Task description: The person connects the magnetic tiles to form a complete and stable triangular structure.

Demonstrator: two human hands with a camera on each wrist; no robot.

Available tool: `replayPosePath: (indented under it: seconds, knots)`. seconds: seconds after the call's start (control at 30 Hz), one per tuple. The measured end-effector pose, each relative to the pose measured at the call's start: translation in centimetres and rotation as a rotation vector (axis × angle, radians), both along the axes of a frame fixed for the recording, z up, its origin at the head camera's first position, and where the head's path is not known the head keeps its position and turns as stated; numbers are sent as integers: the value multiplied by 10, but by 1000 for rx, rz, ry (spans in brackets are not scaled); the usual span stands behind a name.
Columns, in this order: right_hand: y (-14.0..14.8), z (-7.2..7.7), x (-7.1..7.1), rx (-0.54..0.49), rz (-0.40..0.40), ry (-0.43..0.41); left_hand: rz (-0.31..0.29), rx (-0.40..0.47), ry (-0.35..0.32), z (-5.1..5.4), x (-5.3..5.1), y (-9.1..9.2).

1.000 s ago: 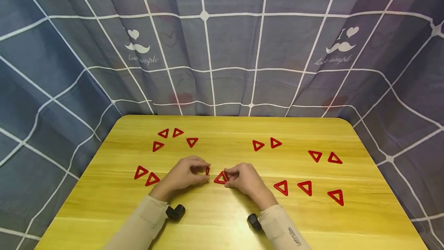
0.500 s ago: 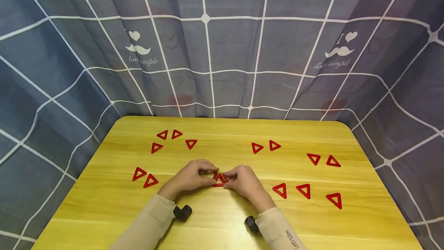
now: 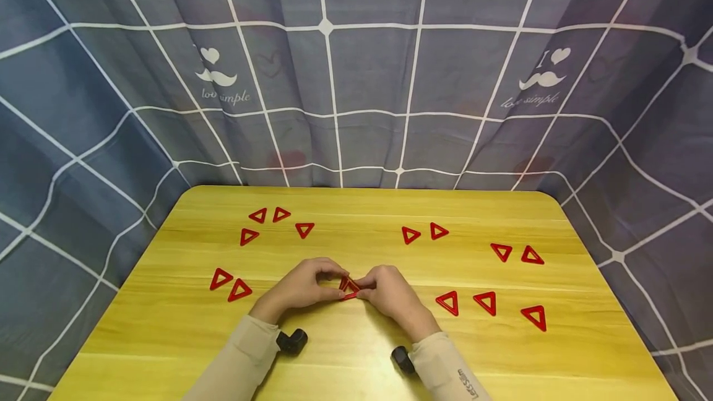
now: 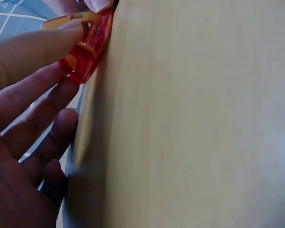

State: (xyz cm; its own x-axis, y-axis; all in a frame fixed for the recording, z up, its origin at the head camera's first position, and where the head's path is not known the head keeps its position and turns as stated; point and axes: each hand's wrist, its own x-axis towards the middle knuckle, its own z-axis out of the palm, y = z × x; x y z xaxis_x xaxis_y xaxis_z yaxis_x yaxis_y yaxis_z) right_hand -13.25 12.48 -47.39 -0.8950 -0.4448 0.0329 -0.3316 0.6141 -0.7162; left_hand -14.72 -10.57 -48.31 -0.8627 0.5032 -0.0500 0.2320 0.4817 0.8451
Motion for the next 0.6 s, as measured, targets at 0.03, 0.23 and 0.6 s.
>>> replayPosePath:
  seconds: [0.03, 0.23, 0.6]
  knots:
    - [0, 0, 0, 3, 3, 6, 3, -2, 2, 0, 0, 0]
    - [-3, 0, -2, 20, -27, 2, 4, -16, 7, -1, 1, -3]
    - [-9, -3, -8, 19, -116, -19, 16, 7, 25, -5, 5, 1]
